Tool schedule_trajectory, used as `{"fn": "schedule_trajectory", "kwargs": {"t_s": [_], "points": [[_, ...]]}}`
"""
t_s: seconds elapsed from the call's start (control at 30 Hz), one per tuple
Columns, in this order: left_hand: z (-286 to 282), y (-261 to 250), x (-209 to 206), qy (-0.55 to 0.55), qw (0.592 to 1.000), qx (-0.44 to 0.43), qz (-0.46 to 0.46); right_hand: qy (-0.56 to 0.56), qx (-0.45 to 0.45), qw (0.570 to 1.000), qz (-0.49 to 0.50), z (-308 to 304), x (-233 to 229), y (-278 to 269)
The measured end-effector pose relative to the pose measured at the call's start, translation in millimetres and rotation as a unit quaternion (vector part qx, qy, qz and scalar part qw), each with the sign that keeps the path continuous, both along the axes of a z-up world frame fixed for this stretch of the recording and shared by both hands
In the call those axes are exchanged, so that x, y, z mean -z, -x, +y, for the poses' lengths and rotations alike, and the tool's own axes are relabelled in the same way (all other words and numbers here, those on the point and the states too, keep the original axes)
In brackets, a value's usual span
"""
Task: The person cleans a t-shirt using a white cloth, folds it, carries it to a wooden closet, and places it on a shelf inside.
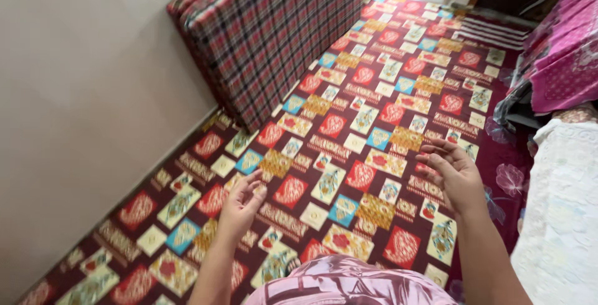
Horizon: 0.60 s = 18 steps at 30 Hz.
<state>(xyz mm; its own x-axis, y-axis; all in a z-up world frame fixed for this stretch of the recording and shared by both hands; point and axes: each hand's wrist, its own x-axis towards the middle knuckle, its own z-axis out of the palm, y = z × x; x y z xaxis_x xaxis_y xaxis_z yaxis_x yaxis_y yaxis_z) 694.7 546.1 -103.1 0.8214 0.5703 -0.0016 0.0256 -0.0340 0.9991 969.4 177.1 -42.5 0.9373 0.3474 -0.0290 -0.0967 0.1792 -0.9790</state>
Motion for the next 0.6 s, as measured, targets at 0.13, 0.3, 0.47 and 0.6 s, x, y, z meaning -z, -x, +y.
{"fn": "schedule_trajectory", "kwargs": {"t_s": [0.13,0.3,0.47,0.6], "points": [[62,-85,-13,0.015,0.997,0.068,-0.027,-0.035,0.038,0.999,-0.001,46,-8,-49],[98,-198,-34,0.154,0.977,0.127,-0.069,-0.041,0.082,0.996,0.015,81,-10,-98],[117,-331,-37,0.194,0.962,0.172,-0.083,-0.001,0.132,0.991,0.022,91,6,-180],[143,-434,-17,0.248,0.949,0.161,-0.114,-0.025,0.144,0.989,0.034,97,31,-273]]}}
